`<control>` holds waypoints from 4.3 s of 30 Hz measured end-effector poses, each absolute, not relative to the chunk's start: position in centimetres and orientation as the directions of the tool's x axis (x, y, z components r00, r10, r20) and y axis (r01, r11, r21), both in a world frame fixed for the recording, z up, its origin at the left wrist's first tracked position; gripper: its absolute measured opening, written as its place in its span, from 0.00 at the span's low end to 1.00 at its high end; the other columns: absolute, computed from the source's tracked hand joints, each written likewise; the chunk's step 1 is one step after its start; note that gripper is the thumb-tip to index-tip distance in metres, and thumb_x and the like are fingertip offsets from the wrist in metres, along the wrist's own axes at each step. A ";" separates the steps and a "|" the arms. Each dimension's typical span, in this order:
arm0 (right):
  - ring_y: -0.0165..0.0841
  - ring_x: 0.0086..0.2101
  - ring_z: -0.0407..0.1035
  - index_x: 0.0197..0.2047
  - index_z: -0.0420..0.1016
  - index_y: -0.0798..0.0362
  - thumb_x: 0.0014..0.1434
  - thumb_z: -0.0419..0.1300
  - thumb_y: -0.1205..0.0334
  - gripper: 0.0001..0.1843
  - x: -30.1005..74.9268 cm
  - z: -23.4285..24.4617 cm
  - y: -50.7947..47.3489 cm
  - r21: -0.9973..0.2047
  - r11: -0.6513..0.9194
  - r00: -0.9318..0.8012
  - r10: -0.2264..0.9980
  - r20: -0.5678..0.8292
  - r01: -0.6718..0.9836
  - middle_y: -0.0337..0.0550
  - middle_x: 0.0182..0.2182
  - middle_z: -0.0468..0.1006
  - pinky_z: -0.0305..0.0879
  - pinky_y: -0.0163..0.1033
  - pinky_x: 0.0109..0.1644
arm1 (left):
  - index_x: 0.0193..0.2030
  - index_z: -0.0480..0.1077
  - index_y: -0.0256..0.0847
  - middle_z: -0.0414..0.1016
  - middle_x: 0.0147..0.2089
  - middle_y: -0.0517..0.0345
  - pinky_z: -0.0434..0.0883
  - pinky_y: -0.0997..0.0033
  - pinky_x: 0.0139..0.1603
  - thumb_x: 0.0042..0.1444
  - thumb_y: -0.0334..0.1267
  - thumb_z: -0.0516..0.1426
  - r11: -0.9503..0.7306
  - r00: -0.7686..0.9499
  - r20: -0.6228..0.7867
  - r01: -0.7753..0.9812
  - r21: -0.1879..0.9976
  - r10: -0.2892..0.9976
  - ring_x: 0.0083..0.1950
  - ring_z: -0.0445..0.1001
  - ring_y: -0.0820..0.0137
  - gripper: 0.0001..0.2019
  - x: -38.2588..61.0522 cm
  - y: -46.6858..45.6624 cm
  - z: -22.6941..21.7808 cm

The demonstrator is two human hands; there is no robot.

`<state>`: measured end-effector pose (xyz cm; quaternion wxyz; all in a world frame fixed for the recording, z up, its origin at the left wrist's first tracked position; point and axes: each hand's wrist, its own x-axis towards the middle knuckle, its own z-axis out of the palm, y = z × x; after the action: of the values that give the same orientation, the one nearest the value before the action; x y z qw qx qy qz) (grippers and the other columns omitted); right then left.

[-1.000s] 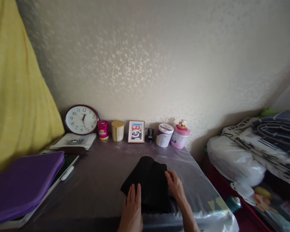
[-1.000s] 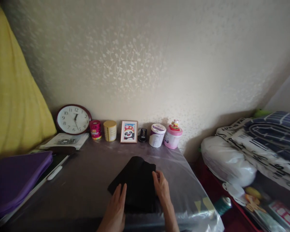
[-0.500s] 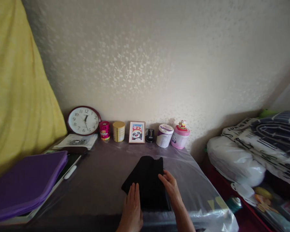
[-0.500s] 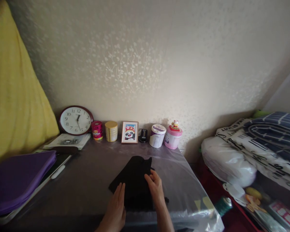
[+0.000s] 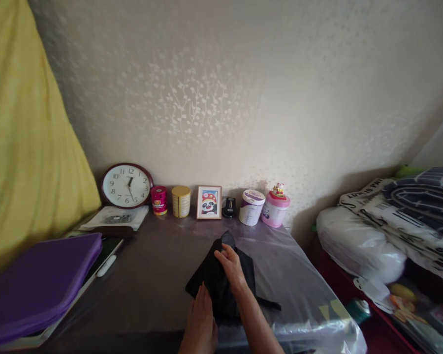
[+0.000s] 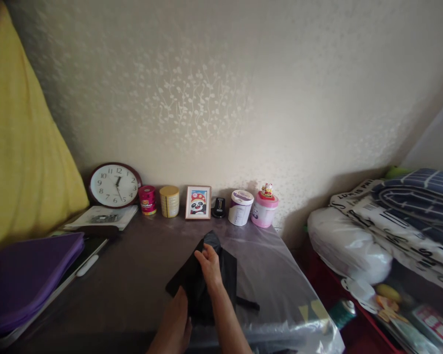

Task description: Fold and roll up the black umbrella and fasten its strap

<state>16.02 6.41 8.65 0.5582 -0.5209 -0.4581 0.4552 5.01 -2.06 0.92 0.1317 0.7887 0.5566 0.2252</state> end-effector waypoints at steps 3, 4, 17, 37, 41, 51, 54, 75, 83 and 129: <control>0.27 0.23 0.60 0.45 0.68 0.56 0.43 0.62 0.51 0.26 15.5 7.5 7.2 -0.999 0.034 0.179 0.983 0.037 0.023 0.31 0.20 0.62 0.57 0.33 0.27 | 0.64 0.47 0.30 0.54 0.65 0.41 0.56 0.56 0.63 0.39 0.26 0.48 -0.339 0.305 0.148 0.836 0.432 0.941 0.66 0.52 0.58 0.39 4.9 -1.9 1.1; 0.26 0.23 0.59 0.45 0.68 0.57 0.44 0.62 0.51 0.26 15.4 7.2 7.5 -0.998 0.035 0.183 0.982 0.044 0.051 0.30 0.20 0.61 0.56 0.32 0.26 | 0.63 0.48 0.28 0.54 0.65 0.40 0.56 0.57 0.63 0.40 0.25 0.48 -0.339 0.315 0.127 0.841 0.421 0.941 0.66 0.52 0.58 0.38 4.9 -1.9 1.1; 0.28 0.25 0.63 0.45 0.72 0.57 0.45 0.63 0.54 0.24 15.6 6.8 8.1 -0.967 -0.014 0.174 0.984 0.032 0.253 0.33 0.20 0.67 0.59 0.33 0.29 | 0.61 0.46 0.24 0.60 0.61 0.34 0.63 0.61 0.58 0.52 0.32 0.43 -0.337 0.259 0.226 0.822 0.459 0.939 0.61 0.61 0.61 0.28 3.8 -2.2 -1.5; 0.32 0.25 0.71 0.41 0.71 0.58 0.52 0.57 0.49 0.20 15.2 7.3 7.5 -0.989 0.102 -0.005 0.995 0.102 0.105 0.39 0.22 0.75 0.64 0.36 0.32 | 0.66 0.41 0.43 0.62 0.54 0.48 0.59 0.65 0.54 0.47 0.23 0.48 -0.304 0.297 0.068 0.912 0.274 0.952 0.52 0.62 0.63 0.38 4.8 -2.7 4.4; 0.32 0.32 0.72 0.41 0.72 0.54 0.58 0.53 0.51 0.16 15.9 7.5 5.4 -0.943 0.272 -0.025 0.962 0.273 0.190 0.43 0.30 0.77 0.67 0.38 0.39 | 0.66 0.43 0.42 0.62 0.53 0.48 0.59 0.65 0.53 0.44 0.22 0.48 -0.304 0.289 0.097 0.911 0.277 0.953 0.50 0.63 0.64 0.39 4.9 -2.7 3.8; 0.36 0.55 0.61 0.47 0.72 0.50 0.63 0.49 0.63 0.14 17.8 6.5 3.3 -0.467 0.599 -0.355 0.783 0.511 0.650 0.45 0.47 0.75 0.49 0.50 0.62 | 0.63 0.51 0.31 0.64 0.53 0.47 0.59 0.69 0.54 0.44 0.24 0.51 -0.304 0.250 0.209 0.909 0.286 0.945 0.50 0.63 0.64 0.35 4.8 -2.2 2.0; 0.36 0.56 0.58 0.48 0.72 0.50 0.63 0.48 0.61 0.15 17.8 6.2 4.7 -0.414 0.593 -0.383 0.785 0.487 0.690 0.45 0.49 0.74 0.47 0.51 0.62 | 0.62 0.52 0.27 0.65 0.53 0.45 0.58 0.69 0.54 0.44 0.25 0.53 -0.281 0.217 0.247 0.923 0.263 0.944 0.50 0.63 0.64 0.34 5.1 -2.2 1.3; 0.36 0.52 0.63 0.38 0.76 0.46 0.62 0.50 0.62 0.13 19.5 6.1 13.6 -0.359 0.379 -0.235 0.893 0.383 0.853 0.39 0.44 0.77 0.49 0.47 0.58 | 0.63 0.51 0.31 0.62 0.58 0.41 0.57 0.62 0.55 0.50 0.28 0.47 -0.150 0.148 0.028 0.959 0.239 0.989 0.56 0.61 0.59 0.31 5.0 -1.8 1.0; 0.36 0.45 0.68 0.43 0.73 0.54 0.62 0.44 0.63 0.17 24.3 5.8 12.0 -0.468 0.057 0.169 0.888 0.427 0.882 0.49 0.42 0.76 0.58 0.41 0.51 | 0.63 0.50 0.29 0.60 0.59 0.38 0.58 0.61 0.56 0.53 0.29 0.46 -0.172 0.167 0.042 0.951 0.258 0.985 0.57 0.61 0.58 0.29 4.8 -2.3 2.0; 0.35 0.30 0.69 0.47 0.72 0.56 0.47 0.60 0.44 0.29 19.2 7.4 7.0 -0.987 0.104 0.333 0.933 0.138 0.119 0.41 0.26 0.75 0.65 0.36 0.32 | 0.62 0.52 0.26 0.61 0.56 0.37 0.58 0.62 0.55 0.55 0.30 0.44 -0.203 0.197 0.049 0.943 0.264 0.979 0.56 0.63 0.58 0.26 4.6 -3.2 5.2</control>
<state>19.17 6.98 7.45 0.5833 -0.5710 -0.4603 0.3490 4.65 -3.21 5.18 0.0880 0.7686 0.6252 0.1031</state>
